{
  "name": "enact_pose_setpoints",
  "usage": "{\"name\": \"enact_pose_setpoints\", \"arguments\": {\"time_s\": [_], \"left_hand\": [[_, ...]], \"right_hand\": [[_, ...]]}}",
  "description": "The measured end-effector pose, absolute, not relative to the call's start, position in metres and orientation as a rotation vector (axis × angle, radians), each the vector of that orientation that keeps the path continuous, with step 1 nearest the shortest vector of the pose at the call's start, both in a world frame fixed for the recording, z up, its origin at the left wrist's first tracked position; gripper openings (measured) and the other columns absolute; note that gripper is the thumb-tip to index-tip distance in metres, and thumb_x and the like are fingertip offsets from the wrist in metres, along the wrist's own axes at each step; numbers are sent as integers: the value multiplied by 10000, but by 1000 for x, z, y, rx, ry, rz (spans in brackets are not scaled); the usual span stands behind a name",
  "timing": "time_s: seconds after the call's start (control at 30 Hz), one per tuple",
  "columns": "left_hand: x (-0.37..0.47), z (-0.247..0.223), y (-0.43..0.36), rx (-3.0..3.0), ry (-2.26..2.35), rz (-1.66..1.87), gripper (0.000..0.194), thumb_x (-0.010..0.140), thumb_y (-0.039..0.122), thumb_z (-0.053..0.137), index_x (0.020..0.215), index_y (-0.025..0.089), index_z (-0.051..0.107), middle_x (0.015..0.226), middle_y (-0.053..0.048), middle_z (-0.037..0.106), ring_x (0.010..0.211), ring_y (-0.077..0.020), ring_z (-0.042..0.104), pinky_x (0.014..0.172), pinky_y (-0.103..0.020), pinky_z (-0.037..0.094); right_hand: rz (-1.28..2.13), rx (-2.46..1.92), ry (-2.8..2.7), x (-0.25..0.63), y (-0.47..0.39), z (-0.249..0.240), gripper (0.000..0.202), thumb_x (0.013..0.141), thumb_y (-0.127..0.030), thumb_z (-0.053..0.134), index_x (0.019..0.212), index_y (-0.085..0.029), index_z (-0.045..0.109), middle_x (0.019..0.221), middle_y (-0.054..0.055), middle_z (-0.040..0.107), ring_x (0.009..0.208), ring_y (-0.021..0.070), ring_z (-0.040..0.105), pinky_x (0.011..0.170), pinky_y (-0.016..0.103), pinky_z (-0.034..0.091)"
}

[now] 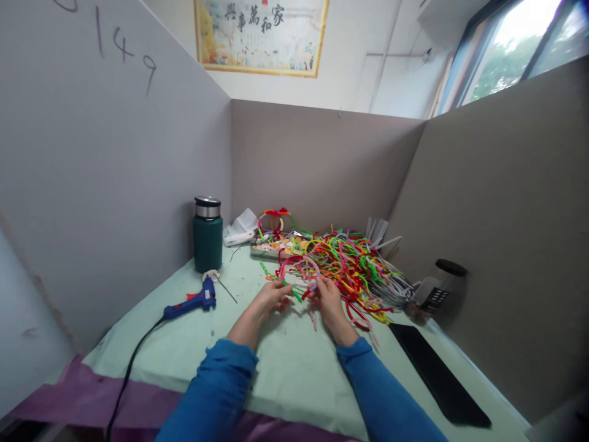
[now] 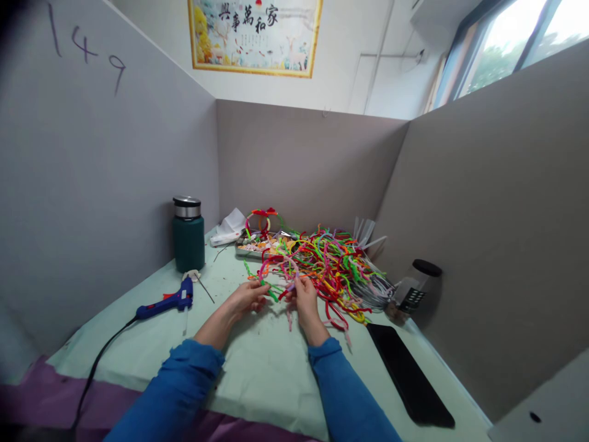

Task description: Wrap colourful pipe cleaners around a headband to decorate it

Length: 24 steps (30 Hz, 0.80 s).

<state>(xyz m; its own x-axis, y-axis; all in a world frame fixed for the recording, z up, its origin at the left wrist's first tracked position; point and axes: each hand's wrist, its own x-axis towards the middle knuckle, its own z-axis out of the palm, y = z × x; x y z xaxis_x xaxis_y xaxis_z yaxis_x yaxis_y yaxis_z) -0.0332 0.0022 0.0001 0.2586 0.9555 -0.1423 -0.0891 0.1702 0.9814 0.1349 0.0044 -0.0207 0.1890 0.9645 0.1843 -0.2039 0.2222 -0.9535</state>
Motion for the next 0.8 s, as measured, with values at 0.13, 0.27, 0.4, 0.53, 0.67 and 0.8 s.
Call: {"name": "enact_pose_setpoints", "arguments": {"time_s": [0.13,0.27,0.4,0.53,0.67,0.8], "left_hand": [[-30,1,-3,1135,962,851,309,724,363,668,867,103,582,829,-92,654,499,-85,556,417,-194,412],[-29,6,-5,1172,964,890,264,734,329,650,821,88,588,789,-100,665,443,-65,511,392,-188,391],[-28,7,-5,1232,1019,974,266,706,342,657,759,97,568,751,-83,659,414,-49,472,371,-178,360],[-27,7,-5,1295,1006,1002,261,643,306,682,785,107,590,745,-59,649,443,-57,485,366,-171,336],[-25,7,-4,1331,1029,1051,204,615,245,664,747,103,601,665,-35,624,402,-56,450,363,-187,335],[-23,5,-3,1342,1043,1103,203,613,226,653,769,102,613,614,-15,600,393,-57,445,364,-182,330]], "right_hand": [[1094,-901,-1027,130,5,-20,372,699,-529,629,814,-211,474,757,7,623,503,120,565,431,246,461],[1157,-898,-1109,128,1,-19,347,708,-507,631,832,-204,516,727,3,610,530,130,563,439,249,468],[1136,-1024,-1291,129,-3,-21,337,740,-512,597,763,-180,543,509,-44,526,374,79,424,336,190,315],[1095,-1030,-1341,128,-3,-24,361,748,-532,573,720,-175,524,447,-69,474,332,59,360,323,177,259],[1122,-1014,-1333,127,-2,-26,377,748,-549,564,715,-175,520,447,-70,465,330,56,356,328,178,258],[1092,-993,-1358,127,0,-30,377,752,-543,564,706,-172,526,457,-68,457,342,52,348,335,177,252]]}}
